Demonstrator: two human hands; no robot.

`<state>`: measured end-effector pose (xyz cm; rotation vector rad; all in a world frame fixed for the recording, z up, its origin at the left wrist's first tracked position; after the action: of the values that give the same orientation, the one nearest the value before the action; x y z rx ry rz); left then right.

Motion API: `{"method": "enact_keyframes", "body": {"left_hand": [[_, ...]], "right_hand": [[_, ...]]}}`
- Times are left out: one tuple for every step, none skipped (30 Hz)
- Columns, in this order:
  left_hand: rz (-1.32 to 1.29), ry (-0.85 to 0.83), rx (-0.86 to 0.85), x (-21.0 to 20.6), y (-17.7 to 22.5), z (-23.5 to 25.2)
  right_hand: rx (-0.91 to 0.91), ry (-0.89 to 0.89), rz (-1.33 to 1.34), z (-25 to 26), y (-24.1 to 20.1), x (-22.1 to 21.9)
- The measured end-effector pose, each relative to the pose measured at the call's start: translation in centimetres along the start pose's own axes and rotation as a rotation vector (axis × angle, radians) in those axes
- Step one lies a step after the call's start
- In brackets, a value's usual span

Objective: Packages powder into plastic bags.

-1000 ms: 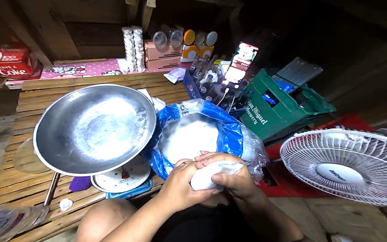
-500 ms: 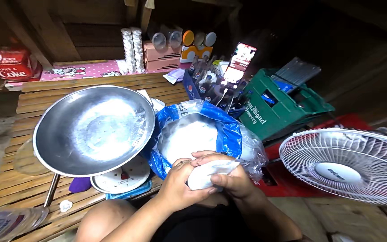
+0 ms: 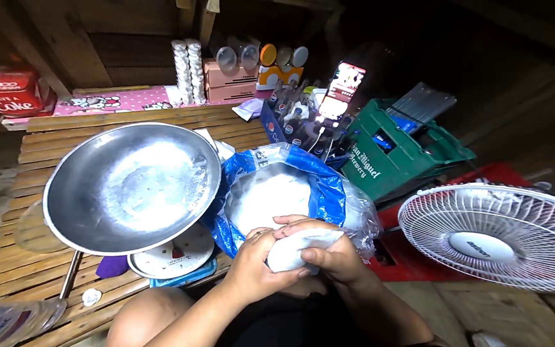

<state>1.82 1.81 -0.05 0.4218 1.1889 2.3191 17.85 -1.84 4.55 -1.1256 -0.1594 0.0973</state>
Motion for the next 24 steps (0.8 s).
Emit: {"method": "enact_keyframes", "body": {"left_hand": [[-0.009,0.007,-0.001,0.01,-0.04,-0.02],[-0.014,0.012,-0.003,0.01,-0.05,-0.03],[-0.015,0.016,-0.003,0.04,-0.05,-0.05],[-0.016,0.018,-0.003,0.06,-0.07,-0.09],[-0.020,0.019,0.000,0.08,-0.10,-0.14],[-0.018,0.018,0.002,0.09,-0.09,-0.17],[-0.015,0.015,0.000,0.09,-0.10,-0.20],[-0.012,0.012,-0.006,0.08,-0.10,-0.21],[-0.010,0.008,-0.012,0.07,-0.11,-0.22],[-0.009,0.005,-0.017,0.05,-0.12,-0.22],[-0.008,0.004,-0.021,0.04,-0.12,-0.20],[-0.009,0.004,-0.025,0.01,-0.14,-0.17],[-0.012,0.003,-0.027,-0.02,-0.15,-0.14],[-0.017,0.001,-0.030,-0.05,-0.16,-0.12],[-0.023,-0.004,-0.031,-0.08,-0.14,-0.11],[-0.027,-0.007,-0.034,-0.11,-0.13,-0.13],[-0.026,-0.009,-0.039,-0.13,-0.11,-0.13],[-0.024,-0.013,-0.042,-0.12,-0.06,-0.11],[-0.021,-0.015,-0.042,-0.13,-0.01,-0.09],[-0.020,-0.018,-0.040,-0.15,0.02,-0.08],[-0.025,-0.024,-0.033,-0.16,0.01,-0.08],[-0.025,-0.033,-0.024,-0.16,0.01,-0.08],[-0.019,-0.044,-0.017,-0.15,0.03,-0.07],[-0.010,-0.050,-0.008,-0.13,0.04,-0.05]], "right_hand": [[-0.012,-0.003,0.022,0.01,0.10,-0.07],[-0.017,-0.010,0.038,0.04,0.21,-0.12],[-0.019,-0.018,0.046,0.05,0.33,-0.16],[-0.023,-0.025,0.040,0.01,0.43,-0.19],[-0.029,-0.028,0.032,-0.06,0.48,-0.22],[-0.036,-0.029,0.024,-0.14,0.50,-0.24],[-0.040,-0.026,0.017,-0.22,0.51,-0.24],[-0.043,-0.021,0.013,-0.29,0.50,-0.23],[-0.043,-0.015,0.010,-0.33,0.51,-0.21],[-0.037,-0.010,0.008,-0.33,0.50,-0.20],[-0.025,-0.008,0.002,-0.33,0.48,-0.17],[-0.014,-0.005,-0.012,-0.32,0.42,-0.14],[-0.006,0.000,-0.030,-0.31,0.33,-0.11],[0.000,0.002,-0.046,-0.29,0.20,-0.10],[0.008,0.004,-0.058,-0.28,0.08,-0.10],[0.020,0.005,-0.075,-0.27,-0.01,-0.12],[0.036,0.007,-0.097,-0.27,-0.06,-0.12],[0.051,0.011,-0.116,-0.28,-0.11,-0.11],[0.063,0.017,-0.127,-0.30,-0.16,-0.11],[0.075,0.024,-0.136,-0.32,-0.20,-0.10],[0.085,0.032,-0.143,-0.34,-0.20,-0.08],[0.091,0.039,-0.149,-0.36,-0.20,-0.04],[0.092,0.044,-0.149,-0.36,-0.19,0.02],[0.087,0.049,-0.136,-0.37,-0.16,0.08]]}}
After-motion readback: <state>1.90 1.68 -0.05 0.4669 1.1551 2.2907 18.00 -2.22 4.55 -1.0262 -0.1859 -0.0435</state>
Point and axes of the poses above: each hand's wrist, its own z-axis towards the middle knuckle, its own x-axis out of the back of the hand, y = z × x, the point moved 3 cm from there along z, towards the middle knuckle, and after that the axes turned 12 degrees about -z, right-handed, at the moved point
